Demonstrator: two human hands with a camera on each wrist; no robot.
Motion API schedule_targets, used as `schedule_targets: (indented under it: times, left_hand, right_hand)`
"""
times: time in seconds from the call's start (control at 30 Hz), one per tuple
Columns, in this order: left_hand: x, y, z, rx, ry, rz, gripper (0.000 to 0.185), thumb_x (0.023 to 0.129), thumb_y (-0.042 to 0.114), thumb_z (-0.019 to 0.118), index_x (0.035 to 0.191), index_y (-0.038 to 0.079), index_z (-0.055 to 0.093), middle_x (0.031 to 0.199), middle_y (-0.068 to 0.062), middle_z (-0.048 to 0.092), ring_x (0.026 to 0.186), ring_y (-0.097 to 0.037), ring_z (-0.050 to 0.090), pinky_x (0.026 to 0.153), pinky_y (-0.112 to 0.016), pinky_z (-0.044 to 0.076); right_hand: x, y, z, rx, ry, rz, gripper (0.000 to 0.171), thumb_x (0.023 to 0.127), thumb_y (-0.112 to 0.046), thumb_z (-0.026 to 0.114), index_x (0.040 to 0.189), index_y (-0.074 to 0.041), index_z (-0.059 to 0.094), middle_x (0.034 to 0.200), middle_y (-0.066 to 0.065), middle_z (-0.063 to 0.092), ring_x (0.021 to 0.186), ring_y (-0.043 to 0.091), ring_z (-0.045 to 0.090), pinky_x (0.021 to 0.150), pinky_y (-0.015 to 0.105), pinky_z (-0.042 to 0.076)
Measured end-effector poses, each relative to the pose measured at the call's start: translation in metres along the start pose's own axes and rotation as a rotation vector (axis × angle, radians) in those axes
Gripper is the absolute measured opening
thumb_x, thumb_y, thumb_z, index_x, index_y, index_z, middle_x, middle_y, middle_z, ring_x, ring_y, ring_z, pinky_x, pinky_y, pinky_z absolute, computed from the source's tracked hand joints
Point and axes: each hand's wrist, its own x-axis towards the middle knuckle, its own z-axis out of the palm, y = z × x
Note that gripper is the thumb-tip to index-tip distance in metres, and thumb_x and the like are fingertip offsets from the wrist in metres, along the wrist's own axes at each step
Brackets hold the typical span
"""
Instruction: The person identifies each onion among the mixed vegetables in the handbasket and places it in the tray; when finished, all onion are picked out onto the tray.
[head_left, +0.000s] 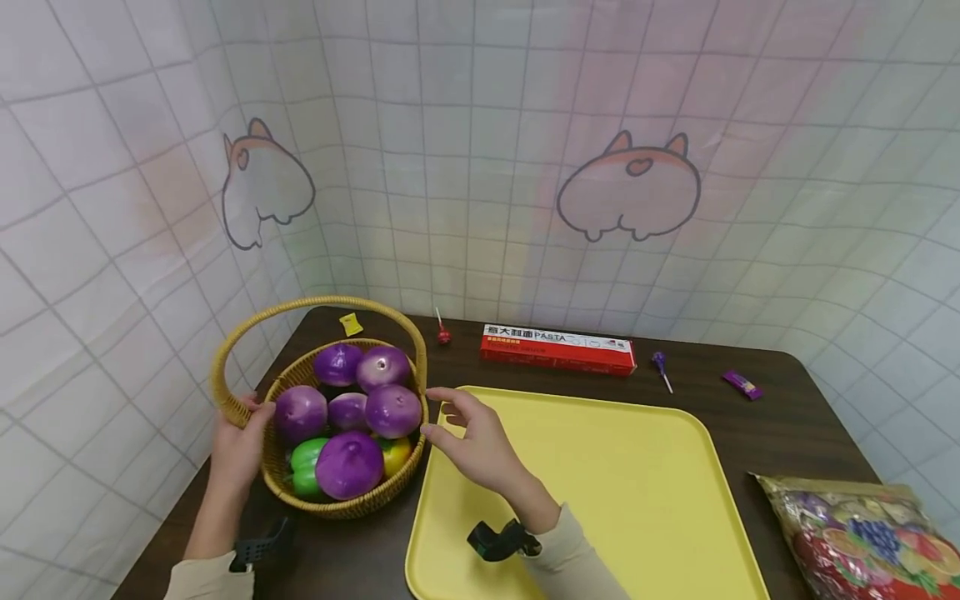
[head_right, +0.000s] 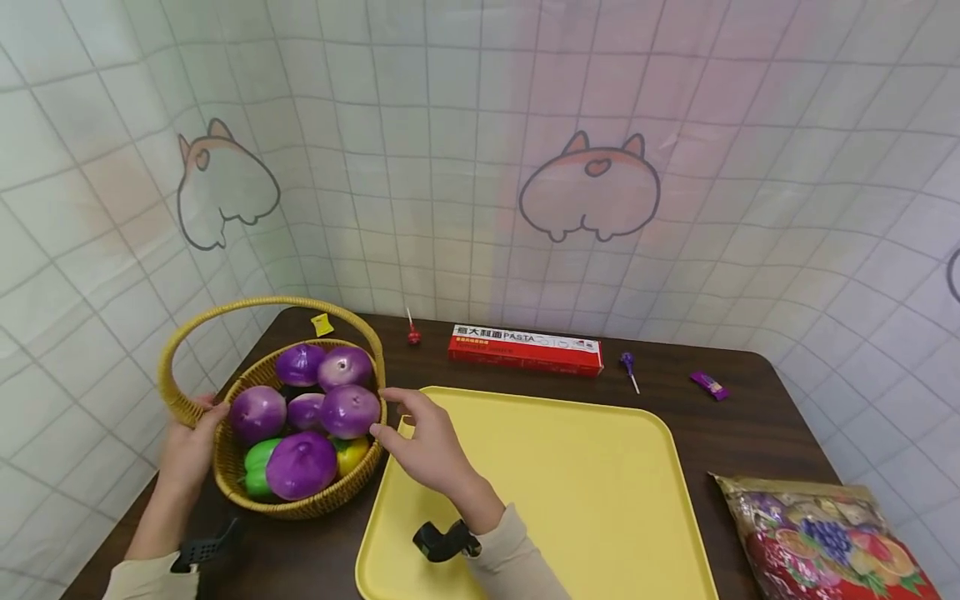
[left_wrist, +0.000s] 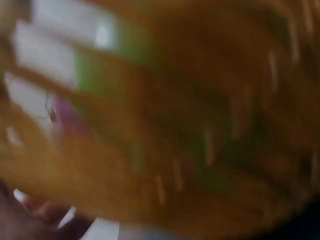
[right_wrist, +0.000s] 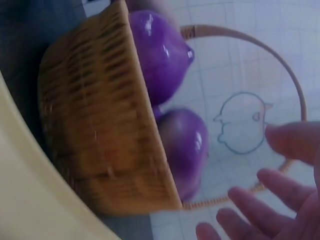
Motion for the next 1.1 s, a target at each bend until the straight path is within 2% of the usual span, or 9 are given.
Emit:
schedule_targets:
  times: [0.1, 0.17, 0.27, 0.43, 0.57, 0.7, 0.8, 0.9, 1.1]
  left_hand:
    - [0.002, -0.013, -0.001, 0.165, -0.054, 0.030, 0.039, 0.102, 0.032, 0.048, 0.099, -0.006, 0.046, 0.134, -0.025, 0.047, 0.123, -0.034, 0.043, 0.101, -0.048, 0.034]
    - [0.002, -0.019, 0.000, 0.234, -0.059, 0.012, 0.046, 0.102, 0.041, 0.045, 0.109, -0.005, 0.050, 0.130, -0.025, 0.051, 0.116, -0.032, 0.047, 0.094, -0.044, 0.037]
    - [0.001, -0.025, 0.002, 0.265, -0.037, -0.016, 0.052, 0.101, 0.048, 0.043, 0.117, 0.000, 0.054, 0.125, -0.019, 0.055, 0.106, -0.025, 0.048, 0.085, -0.036, 0.037]
    - [0.004, -0.023, 0.005, 0.226, 0.029, 0.000, 0.046, 0.100, 0.046, 0.049, 0.107, 0.001, 0.059, 0.108, 0.002, 0.059, 0.098, -0.017, 0.048, 0.084, -0.033, 0.036]
    - [0.002, -0.025, 0.004, 0.179, 0.092, -0.003, 0.043, 0.098, 0.043, 0.054, 0.107, 0.001, 0.061, 0.092, 0.022, 0.055, 0.098, -0.009, 0.049, 0.086, -0.029, 0.035]
    - [0.001, -0.029, 0.010, 0.102, 0.119, 0.018, 0.039, 0.097, 0.038, 0.058, 0.106, 0.000, 0.062, 0.086, 0.026, 0.054, 0.089, -0.004, 0.050, 0.081, -0.022, 0.036]
    - [0.003, -0.031, 0.012, 0.074, 0.132, 0.035, 0.037, 0.097, 0.035, 0.059, 0.105, 0.000, 0.062, 0.084, 0.025, 0.055, 0.082, -0.002, 0.050, 0.075, -0.019, 0.038]
    - [0.003, -0.032, 0.014, 0.069, 0.138, 0.033, 0.036, 0.097, 0.034, 0.059, 0.106, 0.000, 0.061, 0.082, 0.025, 0.054, 0.078, -0.002, 0.050, 0.072, -0.017, 0.039]
    - [0.001, -0.032, 0.015, 0.012, 0.134, -0.010, 0.030, 0.096, 0.030, 0.061, 0.106, 0.002, 0.060, 0.080, 0.022, 0.055, 0.076, -0.003, 0.051, 0.068, -0.016, 0.042]
  right_hand:
    - [0.003, -0.003, 0.007, 0.035, 0.031, 0.004, 0.042, 0.092, -0.017, 0.068, 0.130, -0.003, 0.057, 0.130, 0.016, 0.058, 0.118, 0.036, 0.055, 0.100, 0.048, 0.045]
    - [0.004, -0.006, 0.011, 0.051, 0.048, 0.006, 0.043, 0.091, -0.017, 0.069, 0.130, -0.003, 0.057, 0.130, 0.016, 0.058, 0.118, 0.035, 0.055, 0.100, 0.049, 0.044]
    - [0.005, -0.009, 0.016, 0.063, 0.063, -0.001, 0.044, 0.090, -0.018, 0.070, 0.130, -0.004, 0.057, 0.128, 0.015, 0.058, 0.118, 0.034, 0.056, 0.099, 0.051, 0.044]
    - [0.002, -0.010, 0.027, 0.109, 0.055, -0.029, 0.045, 0.088, -0.015, 0.072, 0.129, -0.004, 0.057, 0.126, 0.011, 0.058, 0.112, 0.030, 0.058, 0.093, 0.049, 0.049]
    - [-0.003, -0.010, 0.038, 0.146, -0.018, -0.072, 0.046, 0.087, -0.014, 0.074, 0.129, -0.004, 0.057, 0.126, 0.010, 0.058, 0.109, 0.031, 0.058, 0.087, 0.045, 0.052]
    - [-0.008, -0.009, 0.046, 0.206, -0.106, -0.069, 0.044, 0.089, -0.015, 0.072, 0.130, -0.008, 0.056, 0.127, 0.008, 0.059, 0.110, 0.031, 0.058, 0.088, 0.039, 0.053]
    - [-0.009, -0.007, 0.052, 0.247, -0.125, -0.086, 0.042, 0.090, -0.013, 0.070, 0.129, -0.007, 0.056, 0.127, 0.009, 0.059, 0.109, 0.029, 0.058, 0.089, 0.037, 0.052]
    - [-0.011, -0.003, 0.057, 0.154, -0.117, -0.147, 0.045, 0.089, -0.018, 0.072, 0.129, -0.007, 0.055, 0.127, 0.007, 0.058, 0.107, 0.023, 0.059, 0.090, 0.034, 0.052]
    - [-0.015, 0.000, 0.072, -0.128, -0.105, -0.243, 0.062, 0.083, -0.031, 0.079, 0.136, -0.015, 0.051, 0.137, 0.001, 0.049, 0.123, 0.014, 0.051, 0.099, 0.032, 0.046]
